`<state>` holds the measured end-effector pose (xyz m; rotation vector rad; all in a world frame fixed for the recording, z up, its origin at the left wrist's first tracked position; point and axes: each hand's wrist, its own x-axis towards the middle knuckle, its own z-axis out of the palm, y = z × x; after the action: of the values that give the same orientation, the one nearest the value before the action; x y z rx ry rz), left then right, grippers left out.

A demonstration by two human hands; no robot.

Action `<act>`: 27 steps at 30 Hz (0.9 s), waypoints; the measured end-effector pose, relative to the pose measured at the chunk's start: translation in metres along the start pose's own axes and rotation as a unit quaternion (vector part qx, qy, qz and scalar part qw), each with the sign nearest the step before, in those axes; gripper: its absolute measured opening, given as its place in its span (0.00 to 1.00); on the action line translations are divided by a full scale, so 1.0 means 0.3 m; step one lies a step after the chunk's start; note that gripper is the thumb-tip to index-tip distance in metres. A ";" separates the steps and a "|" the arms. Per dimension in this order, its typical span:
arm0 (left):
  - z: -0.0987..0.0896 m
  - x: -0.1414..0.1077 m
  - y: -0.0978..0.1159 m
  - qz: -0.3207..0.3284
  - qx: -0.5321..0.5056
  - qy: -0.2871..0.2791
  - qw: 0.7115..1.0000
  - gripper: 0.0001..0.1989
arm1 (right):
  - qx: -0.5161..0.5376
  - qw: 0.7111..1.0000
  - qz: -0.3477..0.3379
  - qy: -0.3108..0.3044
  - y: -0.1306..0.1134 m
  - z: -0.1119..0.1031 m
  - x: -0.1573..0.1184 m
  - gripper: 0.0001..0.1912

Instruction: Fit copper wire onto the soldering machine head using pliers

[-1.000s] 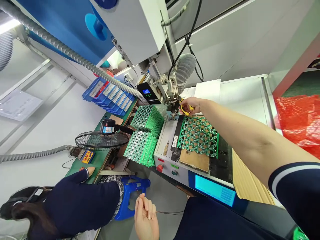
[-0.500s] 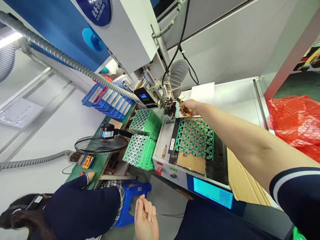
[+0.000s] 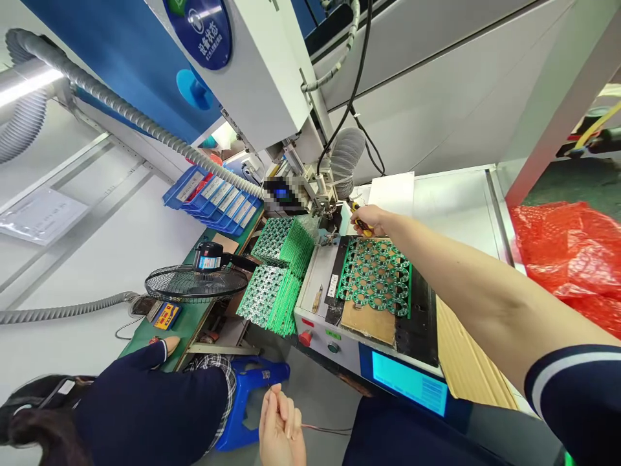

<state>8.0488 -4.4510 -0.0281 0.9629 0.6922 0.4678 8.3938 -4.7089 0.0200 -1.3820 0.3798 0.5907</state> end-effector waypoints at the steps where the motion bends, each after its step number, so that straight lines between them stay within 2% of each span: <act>1: -0.004 0.002 -0.004 0.004 0.002 -0.003 1.000 0.09 | 0.005 1.000 0.003 -0.008 0.001 -0.004 -0.004 0.07; 5: -0.004 0.003 -0.010 0.007 0.003 -0.012 1.000 0.09 | 0.039 0.997 0.017 -0.064 0.006 -0.036 -0.022 0.08; 10: 0.030 -0.012 -0.012 -0.004 -0.005 -0.010 1.000 0.09 | 0.106 0.982 0.007 -0.155 0.020 -0.081 -0.044 0.10; 15: 0.069 -0.033 -0.018 -0.021 -0.011 -0.013 1.000 0.10 | 0.138 0.972 -0.016 -0.187 0.036 -0.087 -0.059 0.13; 20: 0.084 -0.046 -0.020 -0.030 -0.011 -0.007 0.999 0.11 | 0.102 0.985 -0.019 -0.140 0.021 -0.069 -0.071 0.12; 23: 0.095 -0.055 -0.010 -0.031 -0.009 -0.009 0.999 0.12 | 0.047 0.997 -0.016 -0.063 0.003 -0.065 -0.080 0.09; 27: 0.120 -0.064 0.009 -0.043 0.002 -0.040 0.998 0.15 | -0.028 0.999 -0.028 0.028 -0.009 -0.078 -0.102 0.07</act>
<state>8.0611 -4.4828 -0.0058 0.9457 0.6607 0.3504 8.3730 -4.7371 0.0358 -1.4609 0.3705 0.5209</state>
